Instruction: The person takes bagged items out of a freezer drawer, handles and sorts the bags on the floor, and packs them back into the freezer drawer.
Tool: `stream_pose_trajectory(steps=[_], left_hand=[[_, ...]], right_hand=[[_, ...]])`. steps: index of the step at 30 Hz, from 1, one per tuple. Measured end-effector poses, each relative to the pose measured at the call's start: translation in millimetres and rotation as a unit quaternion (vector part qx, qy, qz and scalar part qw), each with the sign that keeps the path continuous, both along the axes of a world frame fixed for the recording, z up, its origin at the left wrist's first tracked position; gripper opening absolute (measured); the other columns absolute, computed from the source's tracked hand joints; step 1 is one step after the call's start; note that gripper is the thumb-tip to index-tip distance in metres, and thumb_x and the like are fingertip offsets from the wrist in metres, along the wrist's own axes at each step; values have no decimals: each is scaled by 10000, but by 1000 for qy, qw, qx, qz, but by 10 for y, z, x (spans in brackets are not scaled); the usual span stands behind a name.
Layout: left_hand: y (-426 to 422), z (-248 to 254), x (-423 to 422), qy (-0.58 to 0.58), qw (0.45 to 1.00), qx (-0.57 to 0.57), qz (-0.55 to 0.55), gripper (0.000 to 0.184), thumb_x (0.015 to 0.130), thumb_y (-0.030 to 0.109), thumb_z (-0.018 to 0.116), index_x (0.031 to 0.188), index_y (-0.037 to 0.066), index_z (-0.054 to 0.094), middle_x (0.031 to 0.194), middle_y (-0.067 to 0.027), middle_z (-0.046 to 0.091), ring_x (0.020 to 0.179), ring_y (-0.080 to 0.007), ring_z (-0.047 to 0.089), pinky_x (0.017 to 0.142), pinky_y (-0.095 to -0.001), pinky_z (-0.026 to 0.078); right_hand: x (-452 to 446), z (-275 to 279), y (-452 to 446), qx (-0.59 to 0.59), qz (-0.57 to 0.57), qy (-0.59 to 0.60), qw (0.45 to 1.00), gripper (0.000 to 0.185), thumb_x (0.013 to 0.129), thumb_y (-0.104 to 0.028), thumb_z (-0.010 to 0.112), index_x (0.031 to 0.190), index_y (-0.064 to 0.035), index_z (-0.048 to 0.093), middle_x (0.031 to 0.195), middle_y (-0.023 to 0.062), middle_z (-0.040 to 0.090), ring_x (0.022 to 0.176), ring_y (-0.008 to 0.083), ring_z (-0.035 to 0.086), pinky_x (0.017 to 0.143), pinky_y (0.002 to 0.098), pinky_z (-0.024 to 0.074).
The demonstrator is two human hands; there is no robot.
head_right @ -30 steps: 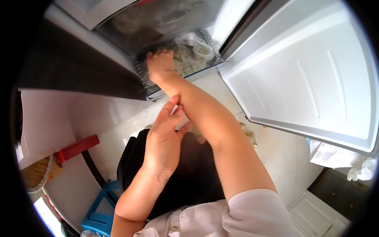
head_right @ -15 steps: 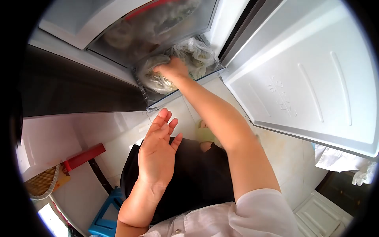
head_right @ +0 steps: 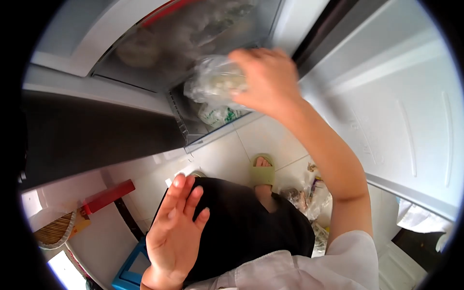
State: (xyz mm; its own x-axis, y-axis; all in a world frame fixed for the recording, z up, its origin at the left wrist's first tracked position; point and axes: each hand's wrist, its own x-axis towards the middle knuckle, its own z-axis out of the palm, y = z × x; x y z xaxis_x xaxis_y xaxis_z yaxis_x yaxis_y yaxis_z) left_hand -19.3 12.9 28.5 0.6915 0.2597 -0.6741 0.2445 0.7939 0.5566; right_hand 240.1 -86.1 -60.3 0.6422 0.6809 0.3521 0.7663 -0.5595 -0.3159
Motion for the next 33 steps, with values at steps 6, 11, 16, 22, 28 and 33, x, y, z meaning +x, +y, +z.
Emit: stream_pose_trajectory(steps=[6,11,16,22,28,33], left_hand=[[327,41,-137,0,999,-42,-27,712,822,320,655,1429,107,350,1489,-52,323,1306,-194,354,994,-337,359],[444,-35,-123,42,997,-62,-12,760,773,300,712,1416,88,367,1462,-66,361,1269,-208,402,991,-325,383],[524,-126,-109,70,996,-57,10,738,757,286,721,1389,79,399,1431,-77,404,1246,-210,438,981,-325,403],[572,-130,-166,58,996,-66,19,735,751,280,729,1380,81,407,1426,-81,409,1234,-217,445,971,-332,414],[561,-71,-192,51,996,-68,4,756,758,299,721,1398,79,383,1444,-79,381,1226,-211,440,976,-337,402],[446,-47,-194,9,998,-58,-27,775,784,340,700,1430,93,348,1453,-72,370,1244,-205,422,990,-323,372]], right_hand=[[-349,102,-860,228,-178,29,957,619,655,-276,786,1181,-26,577,1068,117,640,1006,251,611,897,375,472],[-517,-350,-1449,392,-290,36,872,655,703,-309,761,1204,46,532,1097,127,614,1017,228,601,885,368,484],[-589,-639,-1683,496,-331,66,800,624,717,-286,746,1199,48,532,1083,125,615,995,220,607,873,357,486],[-721,-735,-1744,514,-337,90,784,603,724,-271,738,1195,46,534,1068,121,619,978,213,611,864,346,488],[-709,-701,-1592,525,-320,147,775,583,731,-257,731,1191,44,537,1054,117,622,961,206,615,854,335,489],[-537,-476,-1186,510,-255,312,760,565,737,-245,724,1188,42,539,1042,114,625,947,200,618,847,326,490]])
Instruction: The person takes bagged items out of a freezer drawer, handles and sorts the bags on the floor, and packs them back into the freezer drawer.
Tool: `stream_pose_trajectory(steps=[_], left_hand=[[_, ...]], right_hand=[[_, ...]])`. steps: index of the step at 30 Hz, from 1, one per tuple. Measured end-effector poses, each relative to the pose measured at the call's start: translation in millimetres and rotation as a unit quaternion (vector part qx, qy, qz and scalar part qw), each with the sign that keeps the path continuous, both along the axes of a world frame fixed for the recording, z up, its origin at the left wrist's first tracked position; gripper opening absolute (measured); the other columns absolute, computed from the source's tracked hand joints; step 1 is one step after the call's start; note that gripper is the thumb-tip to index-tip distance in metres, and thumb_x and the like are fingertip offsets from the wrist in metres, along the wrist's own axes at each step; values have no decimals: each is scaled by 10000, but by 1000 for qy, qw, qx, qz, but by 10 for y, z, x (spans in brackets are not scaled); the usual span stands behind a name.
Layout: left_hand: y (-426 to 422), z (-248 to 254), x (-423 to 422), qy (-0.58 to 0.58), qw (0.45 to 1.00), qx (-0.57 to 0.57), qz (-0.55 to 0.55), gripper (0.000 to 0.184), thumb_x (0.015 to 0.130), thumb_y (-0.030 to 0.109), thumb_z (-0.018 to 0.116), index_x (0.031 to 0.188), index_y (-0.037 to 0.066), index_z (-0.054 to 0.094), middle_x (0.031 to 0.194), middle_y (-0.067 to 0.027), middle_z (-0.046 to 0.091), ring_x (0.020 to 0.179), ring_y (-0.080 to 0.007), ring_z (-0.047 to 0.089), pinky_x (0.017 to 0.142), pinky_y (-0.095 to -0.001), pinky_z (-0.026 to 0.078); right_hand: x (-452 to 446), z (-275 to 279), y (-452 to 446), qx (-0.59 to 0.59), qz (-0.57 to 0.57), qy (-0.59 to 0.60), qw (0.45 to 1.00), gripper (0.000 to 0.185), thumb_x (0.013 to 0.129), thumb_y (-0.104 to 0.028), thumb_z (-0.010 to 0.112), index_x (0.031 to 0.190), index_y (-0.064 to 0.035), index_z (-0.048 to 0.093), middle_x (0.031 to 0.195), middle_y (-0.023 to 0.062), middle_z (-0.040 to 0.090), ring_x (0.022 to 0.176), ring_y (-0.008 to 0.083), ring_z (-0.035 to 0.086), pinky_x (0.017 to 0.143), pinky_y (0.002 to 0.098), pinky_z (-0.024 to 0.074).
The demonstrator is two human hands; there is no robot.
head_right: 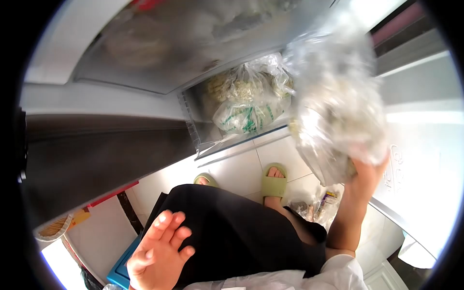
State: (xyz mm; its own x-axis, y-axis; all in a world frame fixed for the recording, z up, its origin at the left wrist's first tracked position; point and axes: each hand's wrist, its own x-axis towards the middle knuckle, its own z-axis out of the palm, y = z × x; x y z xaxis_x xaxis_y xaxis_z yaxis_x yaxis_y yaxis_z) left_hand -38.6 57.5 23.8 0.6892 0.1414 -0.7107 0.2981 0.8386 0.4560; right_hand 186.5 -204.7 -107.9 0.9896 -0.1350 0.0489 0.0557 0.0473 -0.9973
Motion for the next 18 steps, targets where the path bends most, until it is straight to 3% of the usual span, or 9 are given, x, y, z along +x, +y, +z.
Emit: stream_pose_trajectory(steps=[1,3,5,11,12,13,15,16,18], left_hand=[[-27,10,31,1,1000,-1,-5,798,776,354,709,1435,94,342,1465,-78,357,1258,-207,410,994,-331,371],[-113,49,36,-7,1000,21,-6,653,807,239,582,1414,98,385,1448,-60,379,1267,-201,401,1008,-359,349],[-167,19,39,-22,1000,12,-18,680,808,240,595,1426,78,358,1447,-72,377,1267,-211,402,1017,-369,342],[-387,-290,172,-14,992,122,29,671,889,206,569,1456,30,257,1480,-113,272,1321,-230,331,1106,-410,211],[-445,-274,236,6,991,121,56,671,878,210,594,1444,36,278,1460,-109,305,1312,-230,344,1101,-407,226],[-480,-253,291,26,989,121,82,671,868,215,618,1432,42,299,1439,-106,339,1303,-230,357,1096,-404,241],[-469,-272,346,-94,995,-5,33,769,809,228,725,1402,45,271,1344,-126,432,1239,-230,428,1016,-366,360],[-522,-271,352,-48,997,16,61,655,803,198,729,1329,74,357,1243,-98,519,1155,-220,511,966,-378,419],[-540,-367,288,-81,995,3,57,605,815,203,690,1324,70,392,1247,-98,522,1171,-239,497,1005,-408,390]], right_hand=[[25,72,109,12,43,40,998,562,739,-243,723,1187,42,539,1039,114,626,944,198,619,845,324,490],[96,230,317,5,165,143,976,492,751,-191,699,1167,30,556,985,95,639,888,180,624,807,285,488],[179,241,471,32,247,261,933,429,775,-191,681,1131,25,579,957,84,647,871,164,626,782,264,488],[-106,499,871,22,364,365,856,383,830,-273,632,1094,3,604,946,85,664,811,162,642,728,283,518],[-199,504,845,77,400,418,812,380,856,-296,599,1104,-8,606,981,87,671,840,161,651,761,298,530],[-331,549,844,78,395,441,802,383,875,-314,586,1119,-20,604,1018,83,670,887,153,652,797,297,532],[-614,573,865,81,401,450,794,457,887,-380,587,1172,-22,586,1099,82,641,1003,142,608,882,285,481],[-679,609,876,35,417,432,799,515,889,-423,583,1207,-18,568,1146,79,618,1057,147,574,923,294,441],[-691,755,801,-116,482,373,784,651,889,-523,563,1298,-19,517,1262,69,548,1181,168,473,1014,321,329]])
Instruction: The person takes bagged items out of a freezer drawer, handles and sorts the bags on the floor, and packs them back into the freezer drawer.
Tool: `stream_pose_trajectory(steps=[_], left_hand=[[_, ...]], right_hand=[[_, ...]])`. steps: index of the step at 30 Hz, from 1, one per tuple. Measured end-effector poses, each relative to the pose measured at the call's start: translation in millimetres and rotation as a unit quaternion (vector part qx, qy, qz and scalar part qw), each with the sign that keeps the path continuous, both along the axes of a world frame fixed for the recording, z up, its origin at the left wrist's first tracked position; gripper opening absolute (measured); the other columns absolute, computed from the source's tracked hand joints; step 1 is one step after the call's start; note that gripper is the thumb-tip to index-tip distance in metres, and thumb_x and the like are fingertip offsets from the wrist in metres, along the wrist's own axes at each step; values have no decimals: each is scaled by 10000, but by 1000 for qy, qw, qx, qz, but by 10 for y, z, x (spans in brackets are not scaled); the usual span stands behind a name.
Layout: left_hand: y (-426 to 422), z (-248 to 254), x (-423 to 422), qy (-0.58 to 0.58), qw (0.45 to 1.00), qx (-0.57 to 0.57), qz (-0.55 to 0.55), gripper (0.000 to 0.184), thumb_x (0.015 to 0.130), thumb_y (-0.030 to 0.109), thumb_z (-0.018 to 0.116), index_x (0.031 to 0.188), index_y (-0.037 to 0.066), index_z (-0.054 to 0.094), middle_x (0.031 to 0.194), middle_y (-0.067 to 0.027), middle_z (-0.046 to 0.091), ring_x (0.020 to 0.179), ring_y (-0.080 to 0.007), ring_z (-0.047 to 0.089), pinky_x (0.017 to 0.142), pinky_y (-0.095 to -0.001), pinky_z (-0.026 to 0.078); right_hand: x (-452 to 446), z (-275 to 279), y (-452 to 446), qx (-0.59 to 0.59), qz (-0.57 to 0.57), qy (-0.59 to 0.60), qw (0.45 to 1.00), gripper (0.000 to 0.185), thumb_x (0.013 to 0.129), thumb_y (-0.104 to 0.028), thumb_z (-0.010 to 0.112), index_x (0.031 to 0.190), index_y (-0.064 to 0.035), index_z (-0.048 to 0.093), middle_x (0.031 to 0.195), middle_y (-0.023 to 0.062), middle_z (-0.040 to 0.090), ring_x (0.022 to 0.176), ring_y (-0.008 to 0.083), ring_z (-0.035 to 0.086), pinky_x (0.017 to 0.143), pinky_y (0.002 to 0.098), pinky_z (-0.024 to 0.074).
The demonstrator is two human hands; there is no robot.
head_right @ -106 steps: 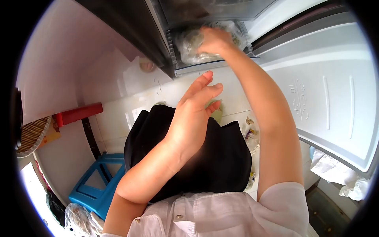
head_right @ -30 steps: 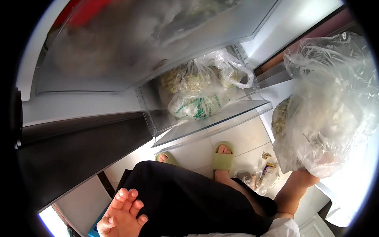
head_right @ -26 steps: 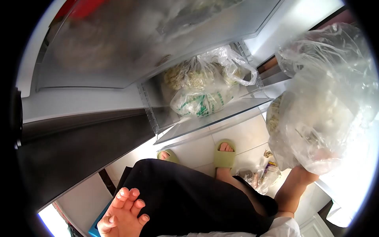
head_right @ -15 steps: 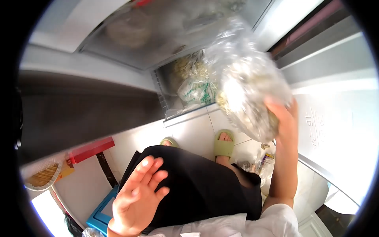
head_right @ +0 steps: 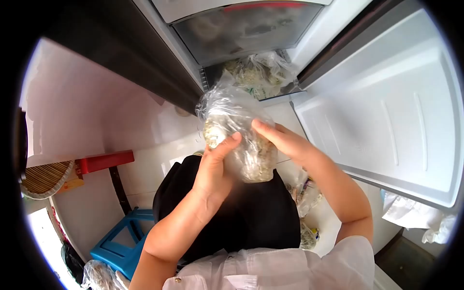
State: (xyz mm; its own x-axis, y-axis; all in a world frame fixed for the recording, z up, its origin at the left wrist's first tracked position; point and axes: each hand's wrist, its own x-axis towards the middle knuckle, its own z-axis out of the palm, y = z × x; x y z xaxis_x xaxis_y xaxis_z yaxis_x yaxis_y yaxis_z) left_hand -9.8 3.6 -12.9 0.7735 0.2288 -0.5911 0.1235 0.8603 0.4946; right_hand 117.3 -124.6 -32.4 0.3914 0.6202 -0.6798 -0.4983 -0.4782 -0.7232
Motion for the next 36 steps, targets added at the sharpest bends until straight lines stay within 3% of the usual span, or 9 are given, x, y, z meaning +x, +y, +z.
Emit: stream_pose_trajectory(steps=[2,5,7,11,13,17,20,32,36], left_hand=[[-15,-36,-58,-13,999,-31,-1,586,810,221,674,1309,49,419,1228,-109,543,1142,-256,521,997,-429,409],[-15,-14,-78,-10,996,-90,9,588,808,254,671,1296,31,431,1235,-116,544,1153,-254,515,1008,-422,398],[-18,75,-73,3,997,-70,20,582,816,284,661,1289,27,440,1239,-115,545,1158,-252,512,1023,-418,384],[-45,44,-61,23,999,-38,30,610,825,295,648,1323,38,408,1271,-114,520,1182,-264,495,1039,-425,366],[-62,-10,-44,23,999,-31,39,620,828,295,641,1338,43,393,1286,-117,508,1194,-269,487,1045,-431,360],[-78,-20,9,31,996,-53,67,527,822,206,657,1274,50,436,1191,-100,549,1111,-236,538,969,-406,435],[-90,-28,38,40,995,-64,70,526,824,198,646,1280,50,430,1196,-96,547,1121,-241,529,978,-410,425],[-96,-97,143,45,998,-8,32,638,819,311,633,1334,27,387,1284,-132,507,1194,-289,489,1041,-463,372],[-78,-134,146,42,999,1,18,635,824,310,625,1337,26,383,1280,-138,509,1188,-290,494,1033,-466,384]], right_hand=[[340,-44,-166,93,213,-187,954,661,886,-531,561,1312,-29,509,1260,70,553,1170,184,484,1002,330,343],[1064,-360,-274,163,201,-77,963,648,889,-514,559,1336,-48,495,1313,93,519,1193,202,483,992,344,362],[1208,-381,80,-31,161,-335,928,616,912,-387,582,1394,-45,407,1456,119,381,1286,230,429,1078,390,319],[1245,-934,759,-12,345,-735,584,698,772,-199,712,1398,-151,406,1460,62,380,1313,278,395,1110,431,268],[1316,-1101,1045,-25,393,-769,503,784,753,-297,726,1432,-197,348,1458,61,383,1333,265,373,1115,435,250],[1574,-1204,1318,-127,437,-712,534,887,674,-543,715,1420,-210,370,1406,85,454,1296,244,428,1073,435,316],[1765,-1195,1204,-181,306,-676,645,709,653,-507,729,1275,-216,552,1290,83,568,1237,258,489,1050,406,347],[1865,-1356,698,-152,216,-815,516,380,839,-408,627,1062,-105,577,809,103,674,836,299,658,667,395,523],[1680,-1016,596,-174,209,-719,639,320,818,-275,659,1101,-155,572,812,134,675,791,337,651,652,427,519]])
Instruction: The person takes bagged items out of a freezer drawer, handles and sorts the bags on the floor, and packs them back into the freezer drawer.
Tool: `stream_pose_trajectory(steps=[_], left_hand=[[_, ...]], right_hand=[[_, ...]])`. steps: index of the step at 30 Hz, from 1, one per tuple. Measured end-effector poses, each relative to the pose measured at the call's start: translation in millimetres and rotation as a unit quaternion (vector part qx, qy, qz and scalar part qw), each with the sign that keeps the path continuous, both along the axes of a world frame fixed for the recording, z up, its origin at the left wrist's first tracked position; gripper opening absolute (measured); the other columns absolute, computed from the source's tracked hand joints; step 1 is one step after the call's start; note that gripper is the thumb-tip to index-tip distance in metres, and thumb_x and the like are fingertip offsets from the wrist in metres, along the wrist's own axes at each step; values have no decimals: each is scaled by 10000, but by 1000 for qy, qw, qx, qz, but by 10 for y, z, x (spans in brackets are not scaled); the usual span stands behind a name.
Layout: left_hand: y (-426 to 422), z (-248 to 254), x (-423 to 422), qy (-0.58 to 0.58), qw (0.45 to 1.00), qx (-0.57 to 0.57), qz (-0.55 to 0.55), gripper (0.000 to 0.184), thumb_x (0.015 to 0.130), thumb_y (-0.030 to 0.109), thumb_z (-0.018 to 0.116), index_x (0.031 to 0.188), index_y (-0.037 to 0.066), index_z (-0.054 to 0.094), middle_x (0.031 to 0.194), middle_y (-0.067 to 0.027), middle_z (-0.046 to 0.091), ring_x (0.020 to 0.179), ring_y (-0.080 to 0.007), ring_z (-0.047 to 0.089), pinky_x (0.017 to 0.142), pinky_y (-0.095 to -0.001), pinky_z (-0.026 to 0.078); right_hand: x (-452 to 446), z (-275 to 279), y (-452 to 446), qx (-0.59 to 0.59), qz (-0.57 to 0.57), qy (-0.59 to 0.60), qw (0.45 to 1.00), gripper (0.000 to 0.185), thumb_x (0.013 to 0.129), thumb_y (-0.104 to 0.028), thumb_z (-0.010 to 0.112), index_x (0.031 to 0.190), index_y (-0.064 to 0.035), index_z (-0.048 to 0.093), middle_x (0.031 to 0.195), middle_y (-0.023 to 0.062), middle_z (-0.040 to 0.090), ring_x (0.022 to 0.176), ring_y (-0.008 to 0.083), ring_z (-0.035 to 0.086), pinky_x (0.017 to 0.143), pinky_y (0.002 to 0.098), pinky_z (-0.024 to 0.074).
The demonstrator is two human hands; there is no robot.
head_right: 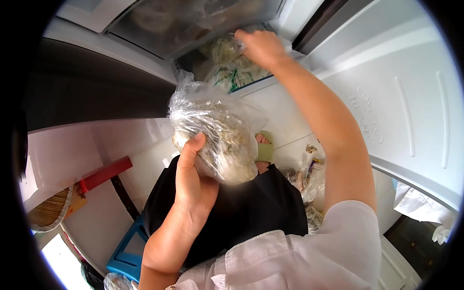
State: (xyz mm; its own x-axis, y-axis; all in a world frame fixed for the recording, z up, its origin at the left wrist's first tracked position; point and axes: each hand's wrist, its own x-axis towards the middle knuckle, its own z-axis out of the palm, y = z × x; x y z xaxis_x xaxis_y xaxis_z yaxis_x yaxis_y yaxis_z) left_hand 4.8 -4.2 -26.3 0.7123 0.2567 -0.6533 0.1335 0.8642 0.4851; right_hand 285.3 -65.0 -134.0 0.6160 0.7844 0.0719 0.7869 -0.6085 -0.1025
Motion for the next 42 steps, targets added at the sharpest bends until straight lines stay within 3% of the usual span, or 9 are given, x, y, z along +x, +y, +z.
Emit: stream_pose_trajectory(steps=[5,12,17,19,22,28,35,39,42], left_hand=[[7,-52,44,9,1000,26,-1,625,825,305,620,1335,26,390,1273,-128,519,1183,-285,498,1035,-451,384],[210,-147,114,11,998,58,6,534,828,245,602,1288,26,446,1214,-116,559,1118,-267,546,990,-406,430],[277,-120,138,-10,995,98,10,537,822,252,617,1278,18,457,1205,-114,563,1117,-246,545,984,-386,433],[300,-87,170,-3,994,106,-3,532,829,250,609,1281,17,455,1208,-118,564,1117,-252,549,984,-393,436],[411,-90,288,8,995,100,-27,539,850,282,577,1302,21,442,1238,-131,554,1129,-277,547,985,-419,438],[607,-378,699,-23,996,-46,-67,413,901,362,482,1203,84,530,1201,-93,572,1081,-272,558,898,-416,488],[709,-777,1261,91,994,27,45,444,942,379,398,1280,101,477,1280,-112,505,1129,-272,536,909,-416,510],[735,-907,1526,166,979,75,97,487,945,440,424,1323,133,441,1356,-59,457,1206,-248,481,1006,-451,403],[791,-1025,1656,86,989,57,108,428,966,402,436,1314,153,452,1346,-38,477,1209,-240,474,1002,-419,396]], right_hand=[[-109,149,-139,-34,24,2,999,363,747,-36,613,1087,-163,602,856,148,676,801,353,643,673,453,513],[18,193,-418,141,55,180,972,319,632,172,502,835,-30,644,910,101,568,902,300,562,761,376,447],[-201,70,-318,142,120,81,979,259,680,121,561,840,-59,655,1212,58,539,1195,296,425,983,353,404],[-251,11,-247,-11,57,179,982,266,711,41,596,941,-81,653,1289,83,508,1222,303,415,1004,381,390],[-265,118,-210,-68,37,266,961,301,732,-82,645,1032,-103,637,1252,131,495,1210,317,423,985,397,399],[-124,77,-476,64,38,337,939,407,730,-267,694,1124,-181,640,1126,165,532,1153,323,472,942,377,423],[-270,19,-570,120,-10,351,929,297,788,-235,680,1080,-188,645,1112,101,475,1101,250,495,924,330,435],[-335,-2,-563,136,-20,329,934,284,785,-249,687,1064,-209,652,1101,76,507,1070,228,525,904,333,451],[-357,-46,-562,149,-15,302,941,280,778,-280,678,1054,-230,664,1070,55,575,1082,208,534,895,341,460]])
